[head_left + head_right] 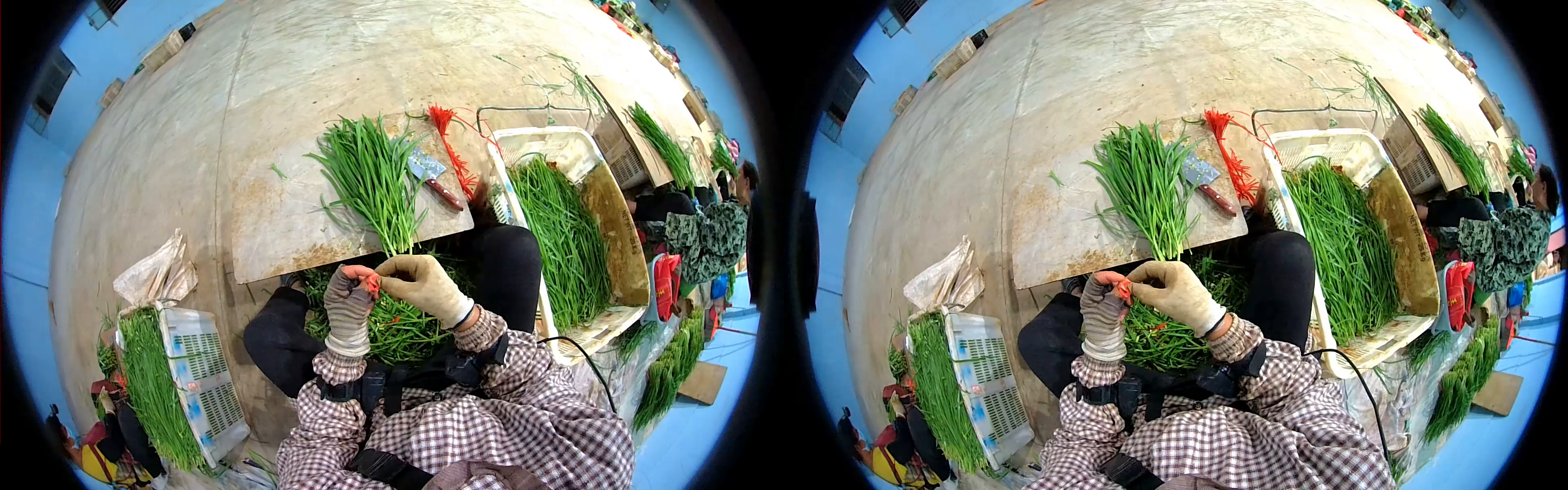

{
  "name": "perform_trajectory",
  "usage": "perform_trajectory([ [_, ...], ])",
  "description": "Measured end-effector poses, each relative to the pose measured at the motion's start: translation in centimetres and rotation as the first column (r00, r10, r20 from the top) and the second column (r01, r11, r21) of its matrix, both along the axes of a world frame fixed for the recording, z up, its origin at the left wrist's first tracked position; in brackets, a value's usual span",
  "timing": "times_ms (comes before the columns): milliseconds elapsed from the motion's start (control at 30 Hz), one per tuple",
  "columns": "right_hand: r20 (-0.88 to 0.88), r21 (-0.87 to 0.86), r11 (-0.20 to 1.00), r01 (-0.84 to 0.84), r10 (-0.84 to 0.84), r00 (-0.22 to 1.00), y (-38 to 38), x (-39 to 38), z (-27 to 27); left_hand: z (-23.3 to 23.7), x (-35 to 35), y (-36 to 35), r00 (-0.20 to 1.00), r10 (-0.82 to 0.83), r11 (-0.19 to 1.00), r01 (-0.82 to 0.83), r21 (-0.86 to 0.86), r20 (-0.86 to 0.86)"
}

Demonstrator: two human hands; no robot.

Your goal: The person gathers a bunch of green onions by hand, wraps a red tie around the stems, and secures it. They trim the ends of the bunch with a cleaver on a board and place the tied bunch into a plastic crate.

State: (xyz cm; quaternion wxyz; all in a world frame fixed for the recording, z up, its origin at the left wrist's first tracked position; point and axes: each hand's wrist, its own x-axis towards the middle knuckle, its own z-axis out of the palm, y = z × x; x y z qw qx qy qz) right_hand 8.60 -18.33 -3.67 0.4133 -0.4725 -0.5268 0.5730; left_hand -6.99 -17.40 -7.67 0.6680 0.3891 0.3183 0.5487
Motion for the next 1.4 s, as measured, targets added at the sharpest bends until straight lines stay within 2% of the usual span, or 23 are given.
perform_trajectory([
  [67, -0.053, 0.0, 1.0, 0.013, -0.013, 0.999, 0.0, 0.0, -0.4, -0.3, 0.2, 0.0, 0.995, 0.032, 0.998, -0.027, 0.057, -0.091],
  [200, -0.034, 0.074, 0.997, 0.034, -0.032, 0.999, 0.0, -0.1, -1.2, -0.8, 0.0, 0.0, 1.0, 0.002, 0.998, 0.0, 0.064, -0.029],
  [233, -0.062, 0.034, 0.997, 0.063, -0.061, 0.996, 0.1, 0.0, -1.1, -1.2, -0.4, 0.0, 0.979, -0.107, 0.994, 0.108, 0.004, 0.176],
  [267, -0.089, -0.005, 0.996, 0.09, -0.09, 0.992, 0.2, 0.0, -0.9, -1.5, -0.7, 0.0, 0.905, -0.196, 0.974, 0.225, -0.032, 0.377],
  [300, -0.088, -0.005, 0.996, 0.089, -0.089, 0.992, 0.3, 0.1, -0.7, -1.9, -0.9, 0.2, 0.905, -0.196, 0.974, 0.224, -0.032, 0.378],
  [367, -0.139, 0.008, 0.99, 0.141, -0.139, 0.98, 0.3, 0.1, -0.4, -2.5, -1.2, 0.4, 0.799, -0.29, 0.935, 0.354, -0.022, 0.527],
  [533, -0.139, 0.063, 0.996, 0.057, -0.048, 0.989, 0.0, -0.3, -0.8, -2.5, -1.1, 0.1, 0.799, -0.289, 0.926, 0.372, -0.057, 0.528],
  [600, -0.162, 0.03, 0.997, 0.07, -0.064, 0.985, -0.2, -0.4, -0.6, -2.3, -0.7, -0.2, 0.877, -0.176, 0.966, 0.242, -0.094, 0.448],
  [633, -0.185, -0.004, 0.997, 0.082, -0.081, 0.979, -0.3, -0.5, -0.3, -2.7, -0.9, 0.2, 0.877, -0.176, 0.966, 0.241, -0.093, 0.446],
  [700, -0.208, -0.048, 0.99, 0.135, -0.142, 0.968, 0.0, -0.3, 0.2, -4.6, -1.5, 1.9, 0.627, -0.56, 0.824, 0.49, 0.284, 0.542],
  [733, -0.219, -0.074, 0.993, 0.096, -0.11, 0.97, 0.0, 0.0, 0.2, -5.1, -1.5, 2.7, 0.578, -0.654, 0.756, 0.488, 0.435, 0.488],
  [800, -0.246, -0.116, 0.993, -0.007, -0.022, 0.969, -0.1, 0.5, 0.5, -5.0, -2.2, 2.7, 0.559, -0.677, 0.736, 0.543, 0.405, 0.479],
  [833, -0.246, -0.116, 0.993, -0.006, -0.022, 0.969, -0.1, 0.5, 0.4, -4.4, -2.2, 2.7, 0.54, -0.699, 0.711, 0.594, 0.376, 0.469],
  [867, -0.215, -0.085, 0.995, -0.052, 0.033, 0.976, -0.1, 0.6, 0.2, -4.0, -1.4, 0.8, 0.815, -0.442, 0.896, 0.385, 0.219, 0.376],
  [933, -0.171, -0.027, 0.993, -0.117, 0.111, 0.979, -0.1, 0.7, 0.1, -2.4, -1.7, 0.8, 0.829, -0.452, 0.892, 0.411, 0.189, 0.33],
  [1000, -0.175, -0.041, 0.989, -0.14, 0.131, 0.976, -0.2, 0.9, 0.4, -1.6, -1.9, 0.6, 0.882, -0.408, 0.912, 0.406, 0.061, 0.236],
  [1133, -0.175, -0.083, 0.976, -0.201, 0.184, 0.967, -0.2, 1.3, 0.7, -1.0, -2.1, 0.4, 0.913, -0.376, 0.921, 0.387, -0.047, 0.16],
  [1267, -0.158, -0.116, 0.971, -0.208, 0.188, 0.969, -0.1, 1.6, 0.0, -0.6, -2.3, 0.7, 0.882, -0.462, 0.877, 0.47, -0.099, 0.094],
  [1367, -0.111, -0.069, 0.988, -0.14, 0.132, 0.985, -0.1, 1.3, -0.7, -0.1, -1.6, 0.4, 0.916, -0.39, 0.912, 0.399, -0.095, 0.096],
  [1400, -0.162, -0.105, 0.988, -0.114, 0.097, 0.982, 0.0, 1.3, -0.7, 0.1, -1.5, 0.4, 0.927, -0.37, 0.923, 0.374, -0.089, 0.059],
])
